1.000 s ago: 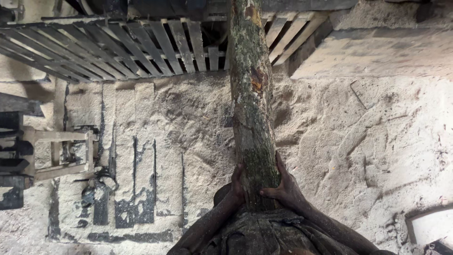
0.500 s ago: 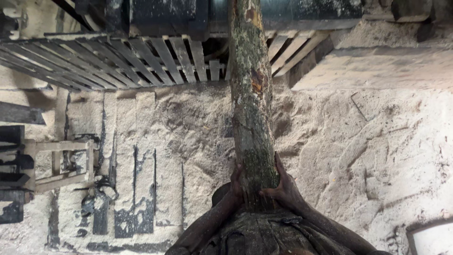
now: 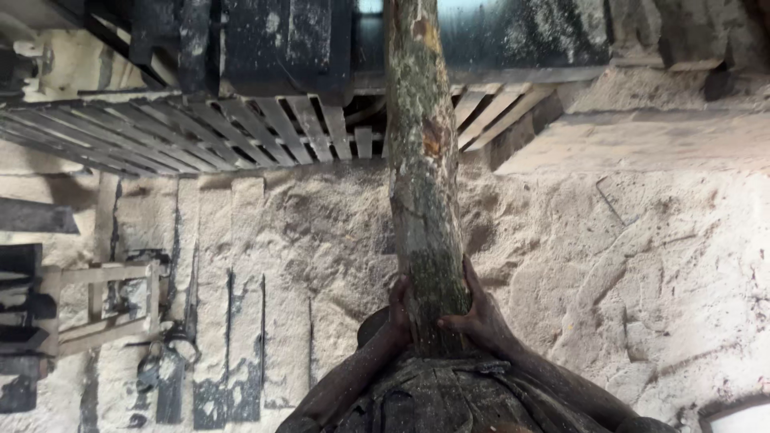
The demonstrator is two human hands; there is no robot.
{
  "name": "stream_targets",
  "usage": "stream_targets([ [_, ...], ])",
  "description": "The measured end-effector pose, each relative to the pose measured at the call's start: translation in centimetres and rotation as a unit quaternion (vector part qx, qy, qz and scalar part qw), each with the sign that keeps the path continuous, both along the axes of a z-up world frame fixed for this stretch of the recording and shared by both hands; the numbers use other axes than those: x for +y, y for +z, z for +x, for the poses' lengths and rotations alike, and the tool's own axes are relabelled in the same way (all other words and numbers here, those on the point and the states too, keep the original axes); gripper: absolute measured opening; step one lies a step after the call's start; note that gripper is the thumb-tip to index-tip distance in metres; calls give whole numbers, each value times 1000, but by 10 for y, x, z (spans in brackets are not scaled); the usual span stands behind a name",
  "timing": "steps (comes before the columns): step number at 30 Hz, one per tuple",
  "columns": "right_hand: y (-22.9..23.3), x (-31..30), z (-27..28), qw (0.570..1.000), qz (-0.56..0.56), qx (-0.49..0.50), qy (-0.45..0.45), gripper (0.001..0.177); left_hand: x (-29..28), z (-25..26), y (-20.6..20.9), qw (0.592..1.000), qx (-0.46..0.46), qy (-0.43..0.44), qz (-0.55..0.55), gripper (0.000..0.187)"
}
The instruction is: The person saws logs into smaller pieces using a vertical bandsaw by pushing the wood into the blade.
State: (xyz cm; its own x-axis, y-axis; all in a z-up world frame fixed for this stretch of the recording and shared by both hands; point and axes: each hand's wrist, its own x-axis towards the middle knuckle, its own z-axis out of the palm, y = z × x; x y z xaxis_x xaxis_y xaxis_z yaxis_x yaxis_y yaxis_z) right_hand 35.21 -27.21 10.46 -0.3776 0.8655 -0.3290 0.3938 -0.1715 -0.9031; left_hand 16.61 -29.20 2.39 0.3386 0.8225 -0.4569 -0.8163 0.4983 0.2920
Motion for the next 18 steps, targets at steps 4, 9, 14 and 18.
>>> stream_targets([
  [4, -6, 25, -2, 999, -7, -46, 5, 144, 22, -7, -10, 998, -53, -20, -13, 83],
  [9, -3, 53, -11, 999, -40, 30, -19, 146, 51, -11, -24, 999, -36, 7, -6, 82],
  [14, 1, 80, -17, 1000, 9, -3, -13, 142, 75, -17, -44, 996, -75, -23, -45, 84],
  [18, 8, 106, -21, 995, -74, -65, -20, 145, 91, -18, -47, 995, -81, -26, -52, 86],
])
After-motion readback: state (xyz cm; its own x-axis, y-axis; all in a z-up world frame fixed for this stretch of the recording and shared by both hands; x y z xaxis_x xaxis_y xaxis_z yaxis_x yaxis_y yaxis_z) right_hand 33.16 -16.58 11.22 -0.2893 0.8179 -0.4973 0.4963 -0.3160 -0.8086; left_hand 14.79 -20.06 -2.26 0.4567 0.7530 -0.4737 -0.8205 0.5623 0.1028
